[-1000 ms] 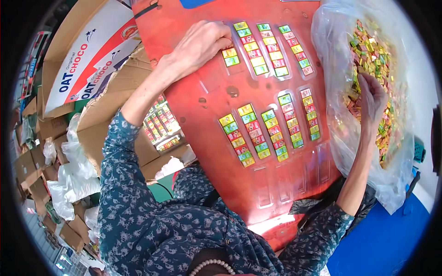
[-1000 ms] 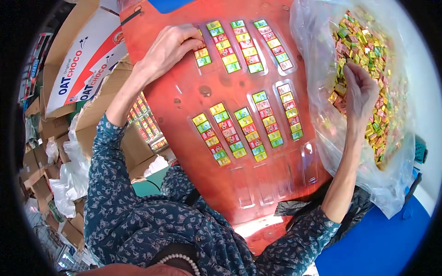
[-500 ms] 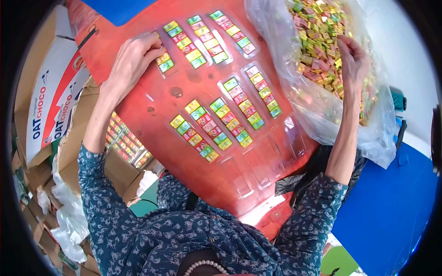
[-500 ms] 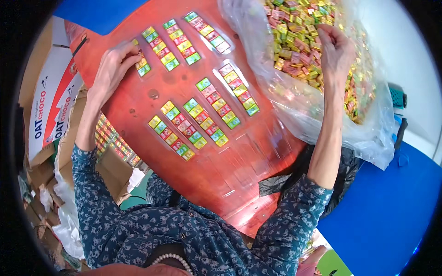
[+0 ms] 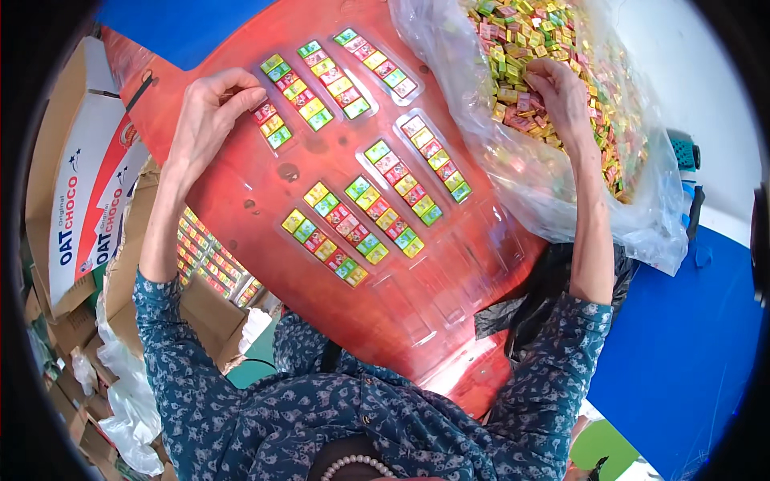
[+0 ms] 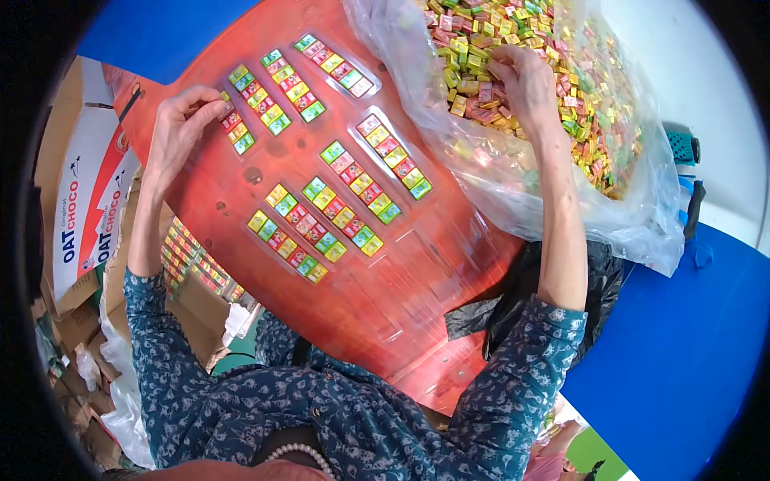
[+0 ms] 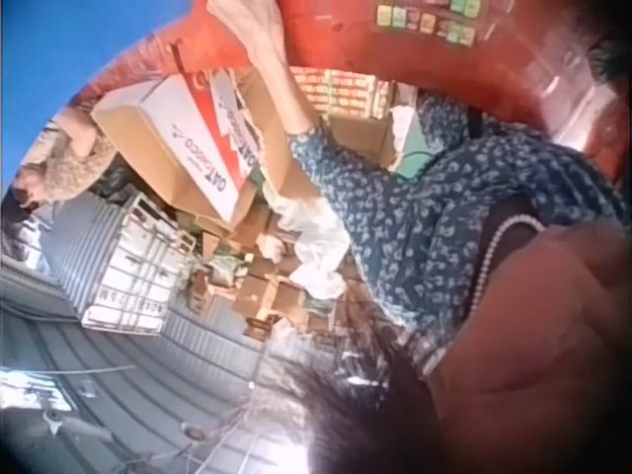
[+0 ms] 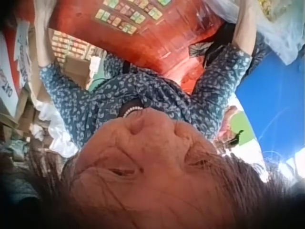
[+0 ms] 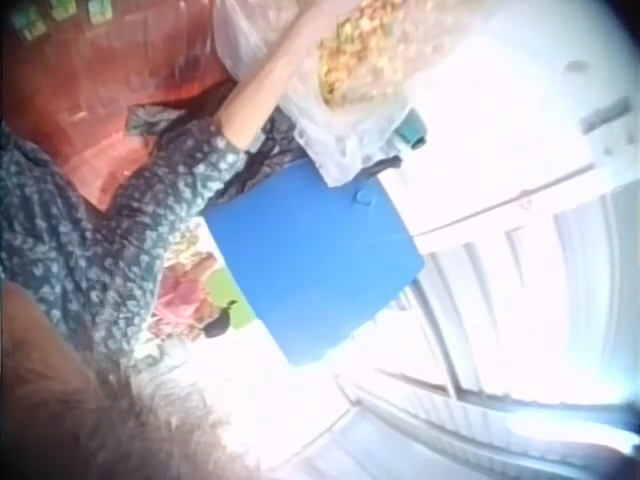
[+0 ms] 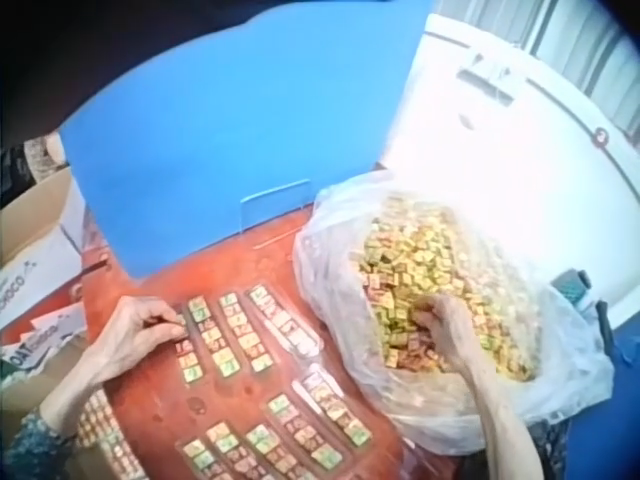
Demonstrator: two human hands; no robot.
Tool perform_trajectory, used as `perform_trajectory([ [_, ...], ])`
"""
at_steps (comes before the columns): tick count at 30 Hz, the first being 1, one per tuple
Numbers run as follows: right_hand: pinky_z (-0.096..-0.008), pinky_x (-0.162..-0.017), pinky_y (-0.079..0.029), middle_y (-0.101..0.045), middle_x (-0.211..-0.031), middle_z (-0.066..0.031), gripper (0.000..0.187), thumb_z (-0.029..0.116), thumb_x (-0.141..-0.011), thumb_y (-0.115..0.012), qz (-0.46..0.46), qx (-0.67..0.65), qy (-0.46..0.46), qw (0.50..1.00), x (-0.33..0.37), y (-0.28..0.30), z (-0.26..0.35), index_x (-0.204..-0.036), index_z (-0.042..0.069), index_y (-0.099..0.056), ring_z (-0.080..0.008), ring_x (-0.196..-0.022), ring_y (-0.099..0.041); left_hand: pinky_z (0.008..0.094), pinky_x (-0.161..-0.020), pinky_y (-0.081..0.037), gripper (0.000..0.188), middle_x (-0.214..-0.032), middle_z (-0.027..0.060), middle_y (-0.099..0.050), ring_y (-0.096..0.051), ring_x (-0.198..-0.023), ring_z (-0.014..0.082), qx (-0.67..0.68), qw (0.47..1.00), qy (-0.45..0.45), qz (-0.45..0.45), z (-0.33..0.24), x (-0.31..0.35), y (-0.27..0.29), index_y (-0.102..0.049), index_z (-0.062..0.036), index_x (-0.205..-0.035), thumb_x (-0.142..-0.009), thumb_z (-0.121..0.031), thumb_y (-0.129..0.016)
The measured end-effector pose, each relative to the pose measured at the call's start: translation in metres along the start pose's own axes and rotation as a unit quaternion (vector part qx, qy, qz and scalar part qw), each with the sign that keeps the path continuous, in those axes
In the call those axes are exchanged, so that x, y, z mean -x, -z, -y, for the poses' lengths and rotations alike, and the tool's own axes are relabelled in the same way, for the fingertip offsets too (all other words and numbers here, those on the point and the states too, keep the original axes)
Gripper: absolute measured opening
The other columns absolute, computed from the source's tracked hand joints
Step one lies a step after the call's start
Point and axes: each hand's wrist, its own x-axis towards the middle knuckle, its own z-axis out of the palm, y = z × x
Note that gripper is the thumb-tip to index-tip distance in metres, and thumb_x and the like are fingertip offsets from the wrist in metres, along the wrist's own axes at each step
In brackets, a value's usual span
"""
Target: Placing individually wrapped candies into specific slots on a plastic packaging tray.
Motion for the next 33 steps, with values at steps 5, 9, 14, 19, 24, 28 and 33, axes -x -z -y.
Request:
perform_trajectory([
  [5, -0.0312, -0.069, -0.048, -0.067, -0.089, -0.0137, 0.023, 0.011, -0.085, -0.06, 0.057, -0.099, -0.037, 0.993, 0.005, 0.014, -0.011, -0.104, -0.003, -0.063, -0.0206, -0.076, -0.063, 0.0191, -0.042, -0.033, 0.034, -0.077, 0.0032, -0.063, -0.045, -0.052, 0.0049, 0.277, 0.951, 0.133, 0.013, -0.05, -0.02, -0.02, -0.063, -0.0001, -0.094, -0.094, -0.033, -0.053],
  [9, -0.0184, -0.048, -0.032, -0.06, -0.082, 0.0018, 0.025, 0.017, -0.089, -0.061, 0.071, -0.343, -0.191, 0.917, 0.024, 0.042, -0.02, -0.109, 0.002, -0.062, -0.0038, -0.065, -0.052, 0.0155, -0.049, -0.048, 0.047, -0.087, 0.0111, -0.066, -0.06, -0.063, 0.0079, 0.544, 0.817, 0.158, 0.106, -0.104, -0.048, -0.069, -0.061, 0.0054, -0.098, -0.092, -0.04, -0.052],
  [14, -0.0196, -0.052, -0.038, -0.055, -0.079, 0.0024, 0.021, 0.018, -0.091, -0.059, 0.09, -0.558, -0.202, 0.8, 0.029, 0.049, -0.035, -0.104, 0.003, -0.06, -0.0058, -0.065, -0.05, 0.0361, -0.076, -0.054, 0.062, -0.097, 0.0212, -0.062, -0.062, -0.096, 0.033, 0.601, 0.759, 0.194, 0.158, -0.148, -0.073, -0.098, -0.052, 0.0094, -0.11, -0.098, -0.047, -0.03],
  [19, -0.0219, -0.061, -0.05, -0.059, -0.083, -0.0042, 0.018, 0.019, -0.091, -0.059, 0.099, -0.754, -0.145, 0.633, 0.031, 0.074, -0.063, -0.097, 0.002, -0.06, -0.0128, -0.073, -0.056, 0.0491, -0.094, -0.047, 0.067, -0.121, 0.038, -0.045, -0.051, -0.111, 0.0459, 0.667, 0.718, 0.17, 0.104, -0.186, -0.108, -0.063, -0.033, 0.0187, -0.124, -0.099, -0.044, -0.025],
  [24, -0.0294, -0.076, -0.056, -0.063, -0.096, -0.0136, 0.019, 0.015, -0.092, -0.057, 0.083, -0.788, -0.124, 0.598, 0.049, 0.092, -0.071, -0.097, -0.003, -0.059, -0.023, -0.094, -0.062, 0.0524, -0.093, -0.047, 0.052, -0.122, 0.0366, -0.044, -0.049, -0.112, 0.0487, 0.647, 0.749, 0.139, 0.036, -0.185, -0.124, -0.044, -0.035, 0.0166, -0.12, -0.099, -0.031, -0.032],
  [28, -0.0314, -0.079, -0.057, -0.063, -0.101, -0.0137, 0.018, 0.014, -0.092, -0.055, 0.065, -0.784, -0.117, 0.607, 0.061, 0.098, -0.044, -0.095, -0.002, -0.06, -0.0257, -0.101, -0.061, 0.0512, -0.085, -0.054, 0.032, -0.114, 0.0293, -0.052, -0.055, -0.104, 0.0485, 0.607, 0.786, 0.104, 0.057, -0.147, -0.147, -0.04, -0.041, 0.013, -0.113, -0.096, -0.014, -0.042],
  [33, -0.0346, -0.076, -0.058, -0.062, -0.097, -0.0104, 0.038, 0.019, -0.094, -0.053, 0.052, -0.782, -0.151, 0.602, 0.06, 0.087, -0.037, -0.125, -0.002, -0.047, -0.026, -0.092, -0.063, 0.0265, -0.057, -0.057, 0.02, -0.084, 0.017, -0.066, -0.067, -0.074, 0.0206, 0.539, 0.8, 0.053, 0.26, -0.125, -0.164, -0.072, -0.06, 0.0064, -0.094, -0.09, -0.013, -0.055],
])
